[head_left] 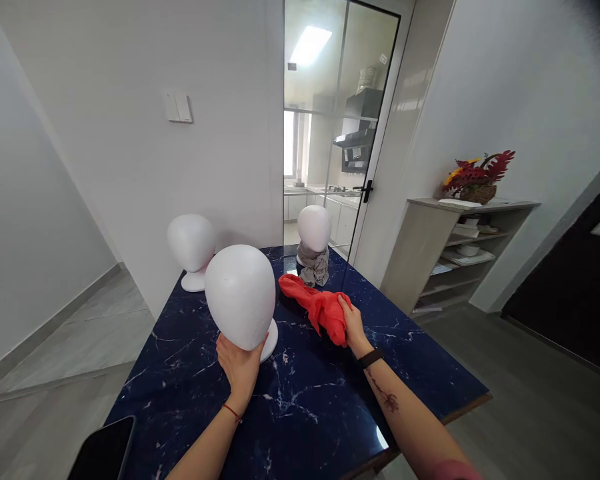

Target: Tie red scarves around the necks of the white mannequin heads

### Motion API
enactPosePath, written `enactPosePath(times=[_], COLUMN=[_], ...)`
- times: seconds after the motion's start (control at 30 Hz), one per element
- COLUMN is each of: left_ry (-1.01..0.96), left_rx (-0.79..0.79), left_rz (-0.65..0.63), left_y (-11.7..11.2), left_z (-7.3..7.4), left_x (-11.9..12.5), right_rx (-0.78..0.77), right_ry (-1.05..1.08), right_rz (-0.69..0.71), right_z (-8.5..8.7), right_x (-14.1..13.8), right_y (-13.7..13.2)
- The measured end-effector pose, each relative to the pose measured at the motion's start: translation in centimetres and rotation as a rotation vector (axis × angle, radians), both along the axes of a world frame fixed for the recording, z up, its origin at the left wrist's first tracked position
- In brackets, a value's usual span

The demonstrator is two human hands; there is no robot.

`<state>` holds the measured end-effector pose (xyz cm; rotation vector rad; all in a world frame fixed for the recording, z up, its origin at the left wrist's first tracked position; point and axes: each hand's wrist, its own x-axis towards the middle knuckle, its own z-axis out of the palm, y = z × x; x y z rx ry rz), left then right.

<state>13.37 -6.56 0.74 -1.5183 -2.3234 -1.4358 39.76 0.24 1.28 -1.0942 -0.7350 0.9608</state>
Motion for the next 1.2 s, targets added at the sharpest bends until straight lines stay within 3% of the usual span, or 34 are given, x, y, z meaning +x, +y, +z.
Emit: enactPosePath(times=[0.27,0.43,0.47,0.53,0.63,0.73,0.8,0.9,1.07,1.2], left_ry=[-0.015,-0.409,-0.498,-0.655,-0.654,-0.576,-0.580,-0.596,-0.495,-0.260], left_rx=[-0.048,-0.123,-0.092,-0.011,-0.030,-0.098,-0.170,-0.226,-0.225,-0.158], left_rz=[-0.058,-0.012,-0.074,-0.389,-0.778,-0.930,-0.979,-0.974,-0.740,-0.500], left_y=[-0.3,-3.6,-4.7,-6.9,-9.1,-9.9,-10.1,-10.5,-11.3,-11.5], left_z=[0.5,-0.4,-0.5,-0.2,1.4,3.3,4.0,4.0,3.0,2.8], left_x=[-0.5,0.1,0.6,2.0,4.1,5.2,4.9,3.0,-3.4,-6.8], right_rx=[0.022,0.186,0.219,0.254,0.274,0.321,0.324,0.239,0.070,0.071], right_ry=[-0.113,-0.363,-0.410,-0.505,-0.658,-0.777,-0.770,-0.605,-0.189,-0.086], right_rz=[-0.026,0.026,0.061,0.169,0.455,0.749,0.804,0.617,0.108,0.031], right_z=[-0.1,1.5,2.1,3.7,6.4,8.5,8.9,8.4,7.2,7.2], right_x=[0.1,-0.6,-0.9,-1.8,-3.6,-4.9,-4.8,-3.0,1.8,3.3], right_y=[0.0,-1.2,-1.8,-3.5,-7.4,-11.3,-12.9,-13.1,-11.8,-12.4])
